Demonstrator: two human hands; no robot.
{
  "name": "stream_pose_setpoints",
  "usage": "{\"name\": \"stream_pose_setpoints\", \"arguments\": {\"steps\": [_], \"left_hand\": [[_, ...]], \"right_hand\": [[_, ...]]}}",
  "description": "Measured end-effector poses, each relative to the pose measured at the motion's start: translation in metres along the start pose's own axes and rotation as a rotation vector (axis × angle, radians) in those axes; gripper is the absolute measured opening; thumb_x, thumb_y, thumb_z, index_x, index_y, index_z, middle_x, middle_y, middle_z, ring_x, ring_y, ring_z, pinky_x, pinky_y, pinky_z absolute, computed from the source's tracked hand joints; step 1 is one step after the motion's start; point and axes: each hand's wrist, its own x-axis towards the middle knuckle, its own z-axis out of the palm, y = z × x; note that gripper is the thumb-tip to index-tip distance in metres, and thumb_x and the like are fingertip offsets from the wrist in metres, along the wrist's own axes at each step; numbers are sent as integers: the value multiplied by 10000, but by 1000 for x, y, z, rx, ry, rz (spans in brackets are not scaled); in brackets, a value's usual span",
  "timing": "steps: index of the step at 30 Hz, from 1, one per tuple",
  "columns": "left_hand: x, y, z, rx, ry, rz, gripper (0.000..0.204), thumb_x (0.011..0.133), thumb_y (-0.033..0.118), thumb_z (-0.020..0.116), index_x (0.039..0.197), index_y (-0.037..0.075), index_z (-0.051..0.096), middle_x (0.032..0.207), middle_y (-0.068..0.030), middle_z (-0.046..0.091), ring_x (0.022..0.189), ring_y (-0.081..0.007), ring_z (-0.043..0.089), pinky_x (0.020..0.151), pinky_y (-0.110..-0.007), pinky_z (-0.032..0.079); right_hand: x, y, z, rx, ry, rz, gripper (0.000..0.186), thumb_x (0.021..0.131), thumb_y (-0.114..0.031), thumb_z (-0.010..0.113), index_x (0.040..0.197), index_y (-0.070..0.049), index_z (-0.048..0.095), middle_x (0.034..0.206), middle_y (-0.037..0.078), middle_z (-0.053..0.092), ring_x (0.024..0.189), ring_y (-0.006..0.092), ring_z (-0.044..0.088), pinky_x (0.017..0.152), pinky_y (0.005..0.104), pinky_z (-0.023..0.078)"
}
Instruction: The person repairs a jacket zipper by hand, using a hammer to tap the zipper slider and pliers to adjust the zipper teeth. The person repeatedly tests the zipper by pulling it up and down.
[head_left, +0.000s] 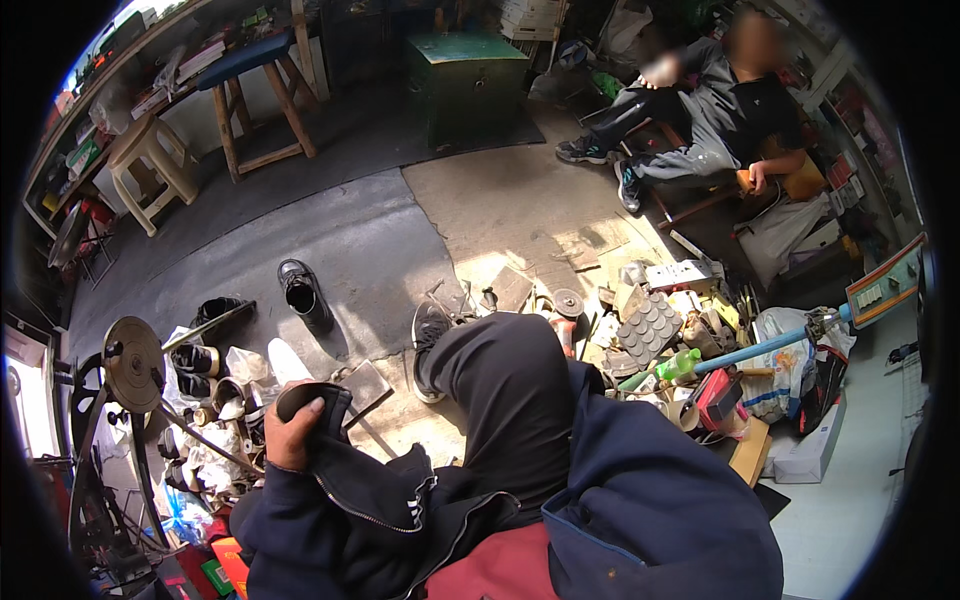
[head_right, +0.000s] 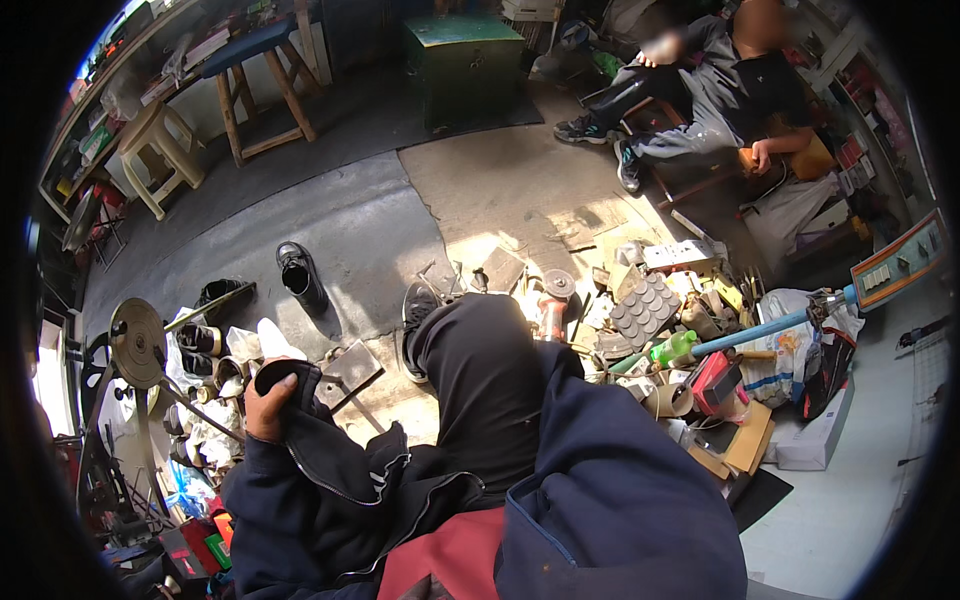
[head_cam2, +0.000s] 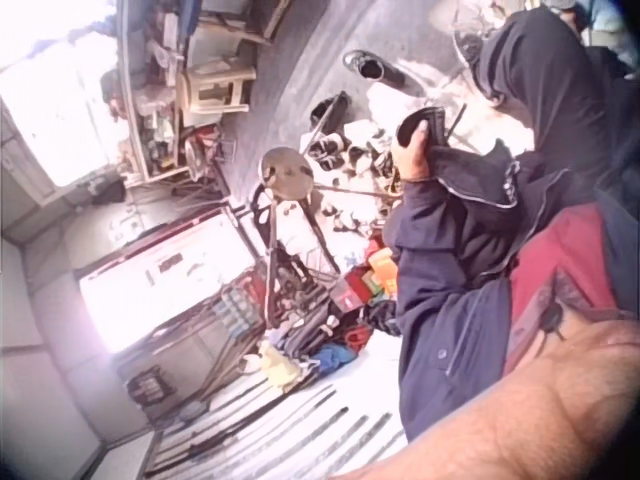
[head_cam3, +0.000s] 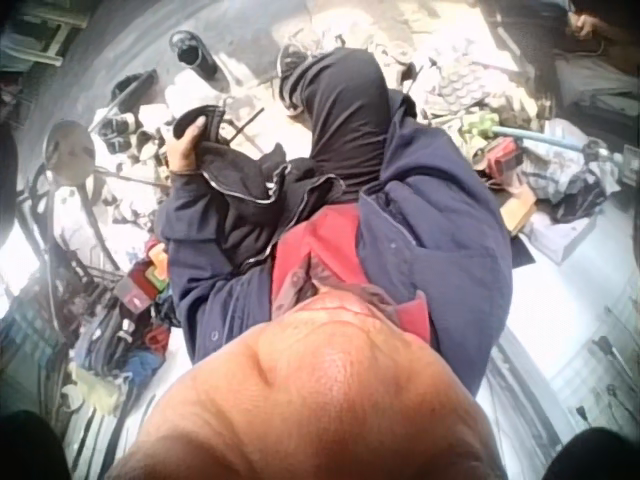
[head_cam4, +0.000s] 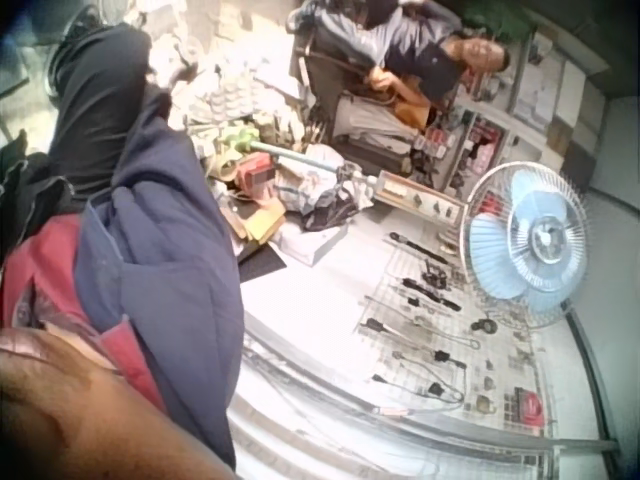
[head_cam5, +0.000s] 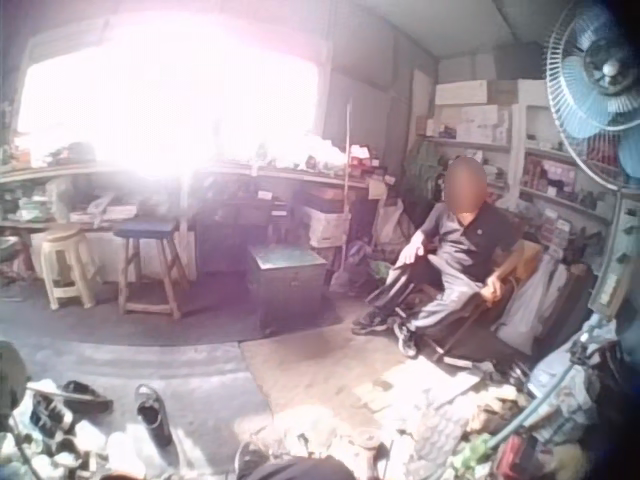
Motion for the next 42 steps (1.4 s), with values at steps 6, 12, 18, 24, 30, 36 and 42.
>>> {"name": "stream_pose_setpoints", "arguments": {"steps": [6,12,18,24,30,36,42], "left_hand": [[1,1,2,-13,-6,22,299,854,150,699,1085,-37,666,956,-78,713,850,-154,673,822,-288,540],[2,-4,-2,13,-1,-4,272,864,156,699,1064,-26,667,945,-68,707,835,-140,663,797,-277,534],[-2,-4,-7,42,9,45,269,866,157,704,1061,-26,675,931,-57,700,832,-134,651,798,-274,525],[-12,-8,-20,168,51,15,304,883,193,703,1087,-32,690,969,-59,714,880,-144,656,843,-279,512],[-28,-5,-24,225,135,0,296,885,215,742,1050,-28,708,933,-60,723,827,-160,672,805,-285,528],[-29,-4,-24,271,225,-15,315,889,232,768,1066,-21,707,947,-64,719,825,-160,671,774,-291,533],[-26,-8,-24,180,197,-85,322,911,222,730,1099,-37,693,977,-98,732,849,-188,695,800,-309,549]], "right_hand": [[-26,-39,36,-160,-42,-64,287,860,-325,723,903,-46,773,851,132,747,761,275,704,707,386,554],[-39,-36,56,-218,-78,-96,301,852,-341,723,913,-51,777,872,149,745,800,298,705,735,400,554],[-66,8,54,-248,-107,-134,316,845,-356,723,923,-55,781,894,165,744,840,320,706,763,415,554],[-94,92,53,-280,-149,-114,332,837,-372,724,932,-60,785,915,181,742,879,343,707,791,429,555],[-116,152,76,-245,-180,-91,348,829,-388,724,942,-65,790,937,198,741,919,366,708,820,443,555],[-135,180,70,-221,-221,31,379,813,-414,724,967,-76,794,978,229,729,986,402,700,865,468,552],[-142,192,67,-234,-176,-8,318,786,-338,728,926,-60,795,951,220,741,973,383,708,873,458,553]]}}
